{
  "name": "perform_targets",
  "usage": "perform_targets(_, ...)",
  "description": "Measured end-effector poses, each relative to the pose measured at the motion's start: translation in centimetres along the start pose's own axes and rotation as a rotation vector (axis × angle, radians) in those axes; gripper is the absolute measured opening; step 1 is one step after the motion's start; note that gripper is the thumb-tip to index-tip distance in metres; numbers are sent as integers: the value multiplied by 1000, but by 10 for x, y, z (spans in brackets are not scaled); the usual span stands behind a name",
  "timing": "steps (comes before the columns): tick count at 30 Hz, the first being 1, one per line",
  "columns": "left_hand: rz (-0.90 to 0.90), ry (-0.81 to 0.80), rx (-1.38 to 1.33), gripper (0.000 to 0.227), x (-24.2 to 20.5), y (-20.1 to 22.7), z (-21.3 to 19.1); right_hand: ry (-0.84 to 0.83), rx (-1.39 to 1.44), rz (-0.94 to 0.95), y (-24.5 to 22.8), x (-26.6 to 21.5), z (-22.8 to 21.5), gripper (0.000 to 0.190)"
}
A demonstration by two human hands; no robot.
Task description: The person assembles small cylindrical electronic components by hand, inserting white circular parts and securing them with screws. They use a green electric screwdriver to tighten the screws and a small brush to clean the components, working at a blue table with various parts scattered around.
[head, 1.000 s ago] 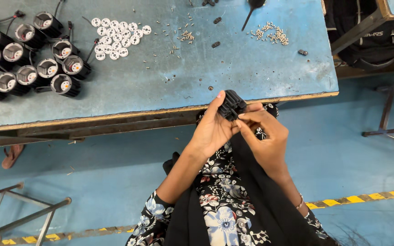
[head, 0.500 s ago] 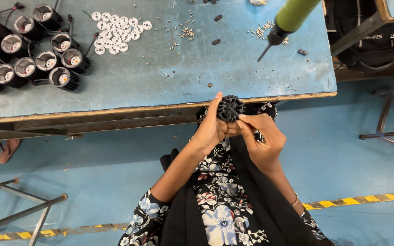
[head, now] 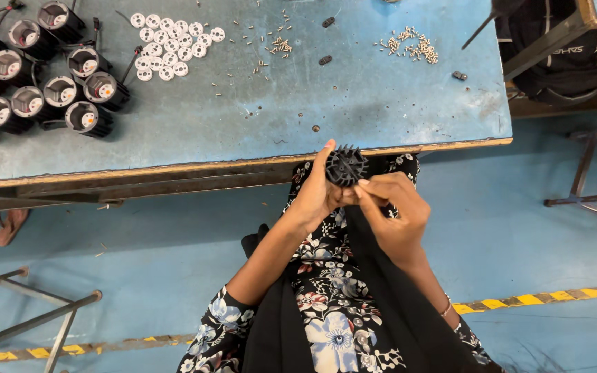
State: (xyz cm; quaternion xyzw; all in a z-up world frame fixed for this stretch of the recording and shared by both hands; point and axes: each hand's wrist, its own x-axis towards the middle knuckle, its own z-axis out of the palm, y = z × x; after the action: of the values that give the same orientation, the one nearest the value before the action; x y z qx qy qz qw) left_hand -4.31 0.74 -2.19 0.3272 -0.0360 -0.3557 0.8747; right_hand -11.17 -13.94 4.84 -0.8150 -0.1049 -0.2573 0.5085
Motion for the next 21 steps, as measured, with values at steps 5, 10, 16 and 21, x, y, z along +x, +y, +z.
perform_targets(5, -123, 206, 92, 64, 1, 3, 1, 45, -209, -279, 2, 6, 5, 18)
perform_targets(10, -82, 68, 154, 74, 14, 6, -10, -94, 68, -168, 27, 16, 7, 14)
perform_targets(16, 235, 477, 764, 81, 64, 25, -25, 26, -63, -160, 54, 34, 29, 17)
perform_targets(21, 917, 553, 844, 35, 65, 51, -16, 87, -10, -166, 73, 54, 65, 15)
